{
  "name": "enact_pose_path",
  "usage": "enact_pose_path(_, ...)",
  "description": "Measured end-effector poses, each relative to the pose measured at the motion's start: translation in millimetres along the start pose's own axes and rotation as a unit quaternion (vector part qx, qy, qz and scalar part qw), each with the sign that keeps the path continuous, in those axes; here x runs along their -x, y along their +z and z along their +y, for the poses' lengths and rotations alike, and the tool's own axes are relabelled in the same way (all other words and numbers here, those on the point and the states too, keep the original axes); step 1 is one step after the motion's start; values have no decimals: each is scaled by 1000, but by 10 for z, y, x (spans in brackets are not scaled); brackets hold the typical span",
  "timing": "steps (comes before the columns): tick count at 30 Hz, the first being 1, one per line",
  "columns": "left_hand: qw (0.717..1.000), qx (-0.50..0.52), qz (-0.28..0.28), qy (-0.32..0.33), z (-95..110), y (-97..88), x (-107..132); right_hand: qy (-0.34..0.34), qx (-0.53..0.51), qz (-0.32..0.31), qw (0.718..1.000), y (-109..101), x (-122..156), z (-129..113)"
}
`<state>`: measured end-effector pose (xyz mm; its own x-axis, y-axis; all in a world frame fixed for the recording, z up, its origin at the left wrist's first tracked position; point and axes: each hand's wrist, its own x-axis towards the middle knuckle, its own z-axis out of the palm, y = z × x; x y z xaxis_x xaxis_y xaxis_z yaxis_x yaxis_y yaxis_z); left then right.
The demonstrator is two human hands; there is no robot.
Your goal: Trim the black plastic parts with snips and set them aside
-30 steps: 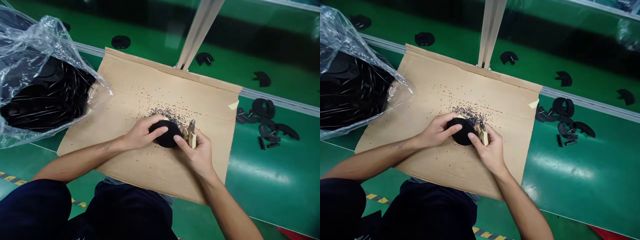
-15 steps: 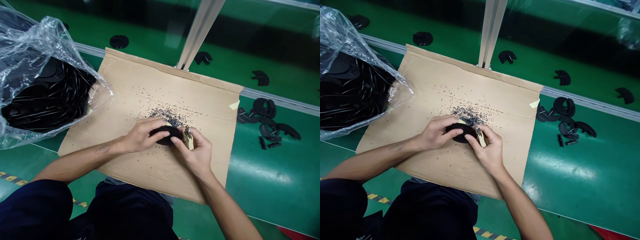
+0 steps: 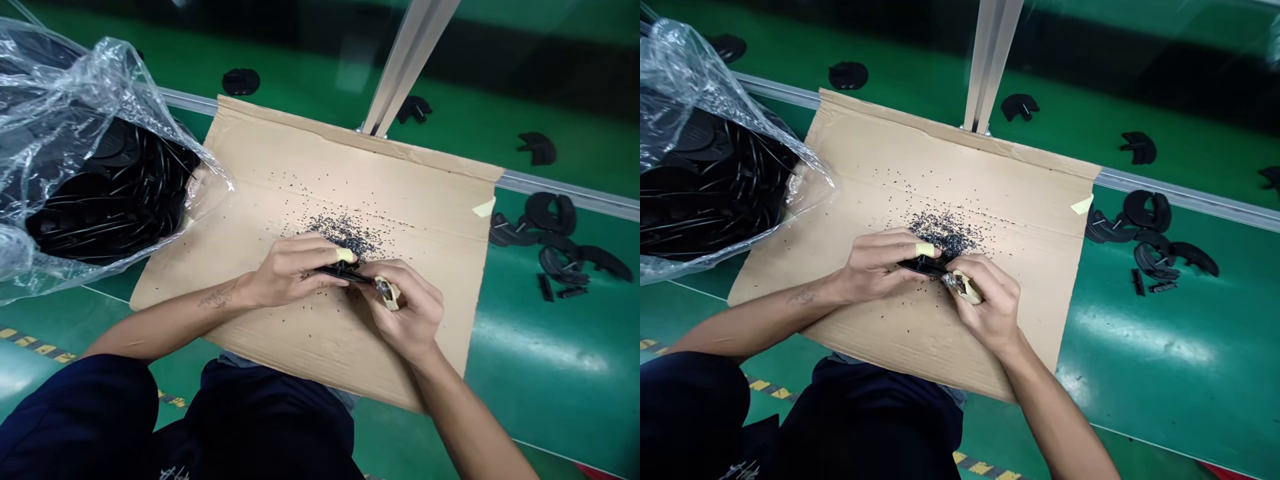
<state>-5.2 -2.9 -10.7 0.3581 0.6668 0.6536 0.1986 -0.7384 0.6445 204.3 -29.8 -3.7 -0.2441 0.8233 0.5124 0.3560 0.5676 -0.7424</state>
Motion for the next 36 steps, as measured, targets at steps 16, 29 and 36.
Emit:
enact_pose_path(16,999,-40,-3,24,37,-44,-1,-7,-29,-31,999,3,-8,-12)
enact_pose_path(29,997,13,-31,-69,26,-25,20,54,-26,-6,998,-26,-62,-34)
enact_pose_path(36,999,8,-28,-30,-48,-76,-29,24,68,-33,997,-120,-88,31)
